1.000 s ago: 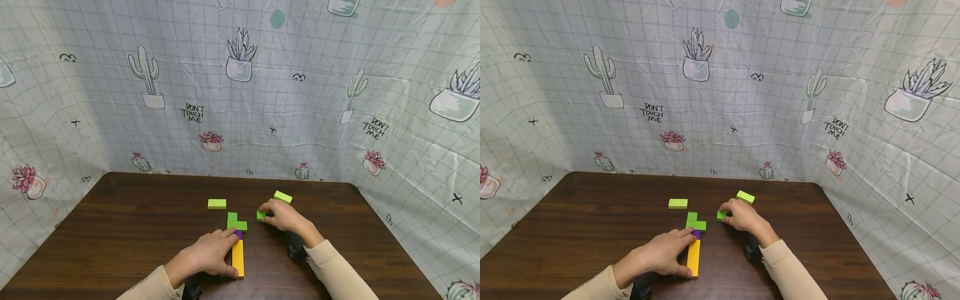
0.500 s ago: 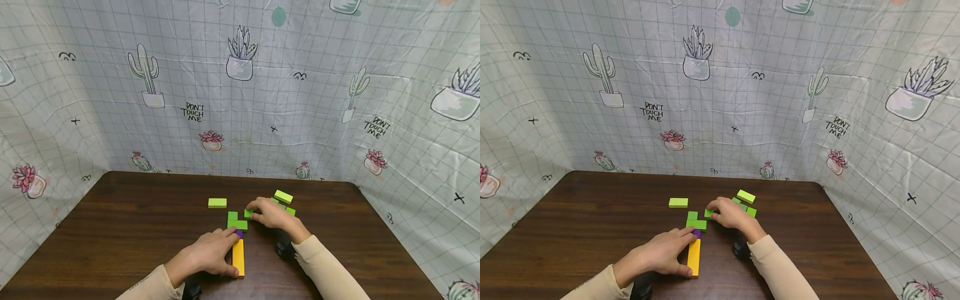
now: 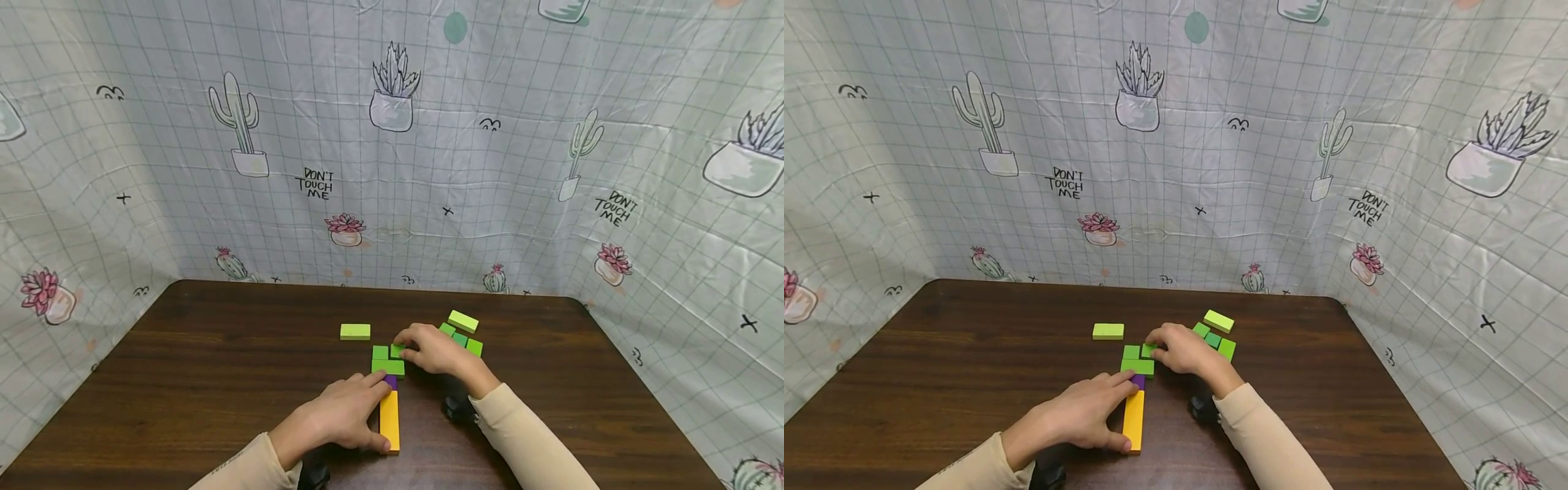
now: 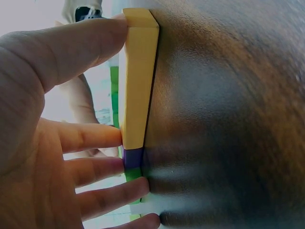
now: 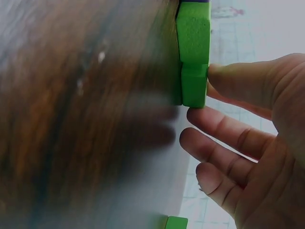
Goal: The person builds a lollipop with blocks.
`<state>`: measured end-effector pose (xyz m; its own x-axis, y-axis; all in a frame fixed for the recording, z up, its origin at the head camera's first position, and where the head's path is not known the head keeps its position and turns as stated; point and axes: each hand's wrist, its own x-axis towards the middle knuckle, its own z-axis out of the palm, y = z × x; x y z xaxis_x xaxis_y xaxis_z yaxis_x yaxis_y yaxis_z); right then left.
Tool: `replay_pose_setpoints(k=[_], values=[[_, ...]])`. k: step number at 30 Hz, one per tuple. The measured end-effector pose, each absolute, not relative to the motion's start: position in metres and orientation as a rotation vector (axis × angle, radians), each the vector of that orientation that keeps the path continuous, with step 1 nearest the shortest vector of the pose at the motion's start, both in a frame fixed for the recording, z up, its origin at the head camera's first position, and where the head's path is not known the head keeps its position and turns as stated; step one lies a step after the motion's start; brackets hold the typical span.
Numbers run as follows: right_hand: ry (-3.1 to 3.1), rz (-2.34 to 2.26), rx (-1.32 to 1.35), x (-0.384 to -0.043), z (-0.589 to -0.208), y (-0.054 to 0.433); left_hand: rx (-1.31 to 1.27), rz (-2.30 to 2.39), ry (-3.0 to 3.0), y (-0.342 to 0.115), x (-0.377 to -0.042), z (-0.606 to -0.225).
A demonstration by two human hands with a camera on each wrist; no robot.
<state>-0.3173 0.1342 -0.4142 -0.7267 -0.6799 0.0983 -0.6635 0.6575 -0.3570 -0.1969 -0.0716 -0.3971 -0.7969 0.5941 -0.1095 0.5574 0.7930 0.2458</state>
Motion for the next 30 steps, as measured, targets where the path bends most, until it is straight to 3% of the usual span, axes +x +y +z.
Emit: replay_pose_setpoints(k=[30], values=[[2.779,-0.601,-1.132,-0.3139,-0.4117,0.1321,0.913,0.303,2.802,-0.071,-0.1975,-0.3974]])
